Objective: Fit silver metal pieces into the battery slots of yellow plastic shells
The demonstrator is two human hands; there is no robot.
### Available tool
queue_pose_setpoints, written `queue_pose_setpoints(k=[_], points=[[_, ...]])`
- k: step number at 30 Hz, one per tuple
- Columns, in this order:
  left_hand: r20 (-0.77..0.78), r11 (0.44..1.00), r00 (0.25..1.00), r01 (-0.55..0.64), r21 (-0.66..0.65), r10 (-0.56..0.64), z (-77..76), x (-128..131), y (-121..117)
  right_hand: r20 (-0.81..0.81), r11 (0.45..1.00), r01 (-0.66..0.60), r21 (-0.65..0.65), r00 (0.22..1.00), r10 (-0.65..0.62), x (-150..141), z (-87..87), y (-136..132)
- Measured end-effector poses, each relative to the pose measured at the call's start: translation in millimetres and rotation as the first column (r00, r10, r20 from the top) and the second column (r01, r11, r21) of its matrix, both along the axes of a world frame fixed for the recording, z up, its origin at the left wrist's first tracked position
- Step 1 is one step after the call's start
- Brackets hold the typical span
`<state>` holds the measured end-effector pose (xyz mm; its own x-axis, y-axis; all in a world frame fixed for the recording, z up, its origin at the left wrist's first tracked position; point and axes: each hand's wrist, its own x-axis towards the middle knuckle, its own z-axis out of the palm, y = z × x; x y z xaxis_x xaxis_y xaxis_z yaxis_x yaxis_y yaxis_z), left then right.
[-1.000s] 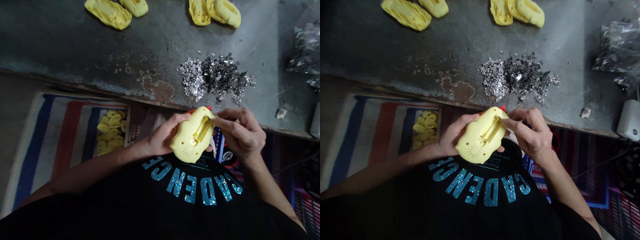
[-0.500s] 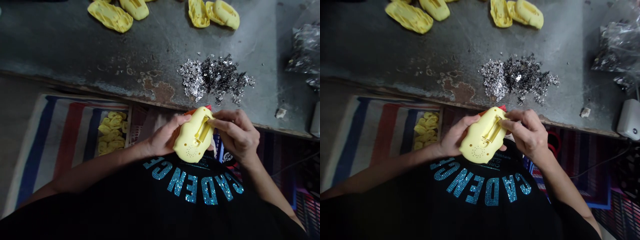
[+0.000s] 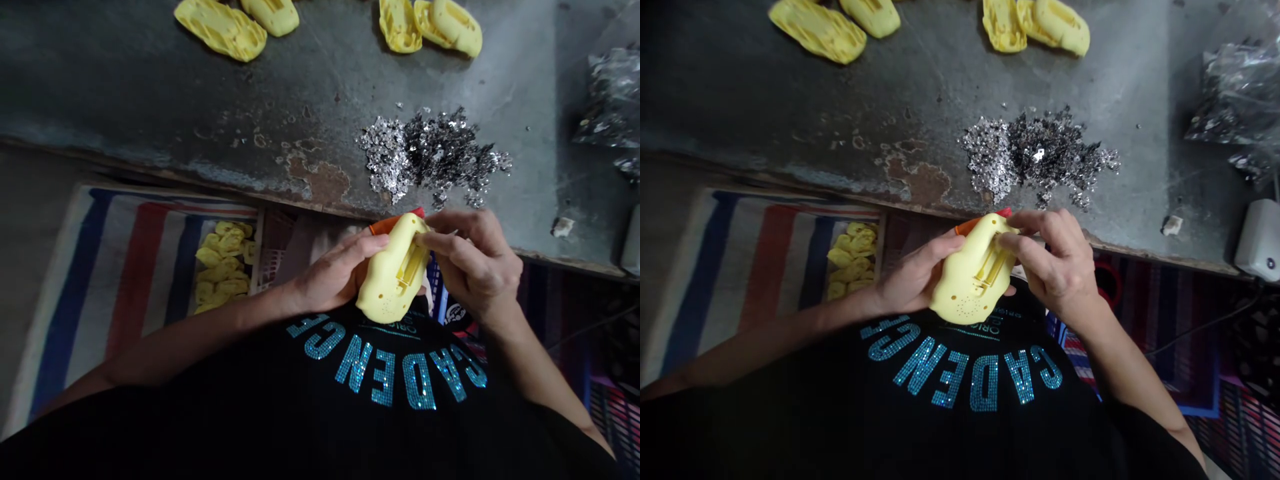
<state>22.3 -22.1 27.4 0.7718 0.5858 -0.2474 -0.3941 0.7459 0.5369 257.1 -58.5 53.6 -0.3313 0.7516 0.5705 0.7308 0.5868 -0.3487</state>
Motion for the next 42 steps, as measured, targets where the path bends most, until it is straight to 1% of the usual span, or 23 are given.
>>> queue_pose_setpoints(k=[2,4,5,7,9,11,13,15,17,19,22,25,27,30,33,36,38,40,42], points=[[0.002,1.0,1.0,-0.009,-0.011,0.009,-3.2,0,-1,0.059,1.0,-0.001,0.026,0.998,0.0,-1,-4.4,-1],[0.007,0.999,1.0,0.004,-0.034,-0.004,-8.0,-1,0,0.039,1.0,-0.008,-0.016,0.999,0.009,-2,-7.9,-2],[0.01,0.999,1.0,0.013,-0.047,-0.012,-10.2,-2,1,-0.016,0.998,-0.019,-0.064,1.0,0.018,-1,-8.9,-1],[0.019,0.997,0.999,0.033,-0.068,-0.032,-12.3,-3,3,-0.192,0.983,-0.045,-0.176,0.981,0.01,2,-9.2,1],[0.034,0.995,0.998,0.054,-0.079,-0.051,-11.0,-3,4,-0.374,0.968,-0.061,-0.244,0.927,-0.036,8,-7.4,6],[0.018,0.997,0.999,0.035,-0.075,-0.034,-7.6,-3,3,-0.449,0.949,-0.093,-0.301,0.892,-0.055,16,-3.6,12],[-0.051,0.999,0.998,-0.035,-0.037,0.033,-4.5,-2,1,-0.42,0.916,-0.152,-0.37,0.907,-0.019,22,2.5,19],[-0.146,0.993,0.982,-0.113,0.032,0.117,-3.2,-3,-1,-0.339,0.878,-0.197,-0.437,0.94,0.042,24,10.3,26],[-0.21,0.988,0.968,-0.12,0.1,0.139,-4.6,-4,-4,-0.269,0.857,-0.202,-0.475,0.96,0.077,22,18.2,30],[-0.221,0.984,0.968,-0.081,0.161,0.116,-8.0,-6,-5,-0.221,0.844,-0.195,-0.499,0.971,0.094,18,23.8,31],[-0.195,0.974,0.976,-0.051,0.219,0.095,-13.7,-8,-6,-0.169,0.862,-0.167,-0.478,0.981,0.097,13,24.1,28],[-0.206,0.975,0.975,-0.034,0.218,0.08,-16.3,-12,-6,-0.15,0.907,-0.13,-0.4,0.986,0.075,10,14.9,23],[-0.248,0.97,0.965,-0.023,0.241,0.084,-14.7,-16,-7,-0.179,0.932,-0.101,-0.349,0.983,0.04,9,6.6,19],[-0.29,0.947,0.955,0.033,0.319,0.064,-8.5,-23,-6,-0.24,0.952,-0.048,-0.301,0.97,-0.027,7,-3.0,14],[-0.286,0.914,0.958,0.087,0.397,0.034,-3.2,-26,-4,-0.265,0.966,-0.012,-0.257,0.962,-0.059,4,-6.9,10],[-0.296,0.898,0.953,0.077,0.433,0.061,-3.7,-26,-4,-0.258,0.975,0.019,-0.221,0.963,-0.077,1,-8.1,7],[-0.321,0.903,0.945,0.086,0.42,0.059,-6.3,-26,-6,-0.256,0.977,0.032,-0.21,0.963,-0.086,0,-9.5,5],[-0.35,0.907,0.935,0.104,0.409,0.05,-8.8,-30,-8,-0.294,0.973,0.028,-0.227,0.951,-0.096,0,-12.1,2],[-0.347,0.889,0.936,0.108,0.445,0.06,-10.4,-38,-7,-0.411,0.947,-0.009,-0.322,0.902,-0.132,-1,-16.5,-2]])
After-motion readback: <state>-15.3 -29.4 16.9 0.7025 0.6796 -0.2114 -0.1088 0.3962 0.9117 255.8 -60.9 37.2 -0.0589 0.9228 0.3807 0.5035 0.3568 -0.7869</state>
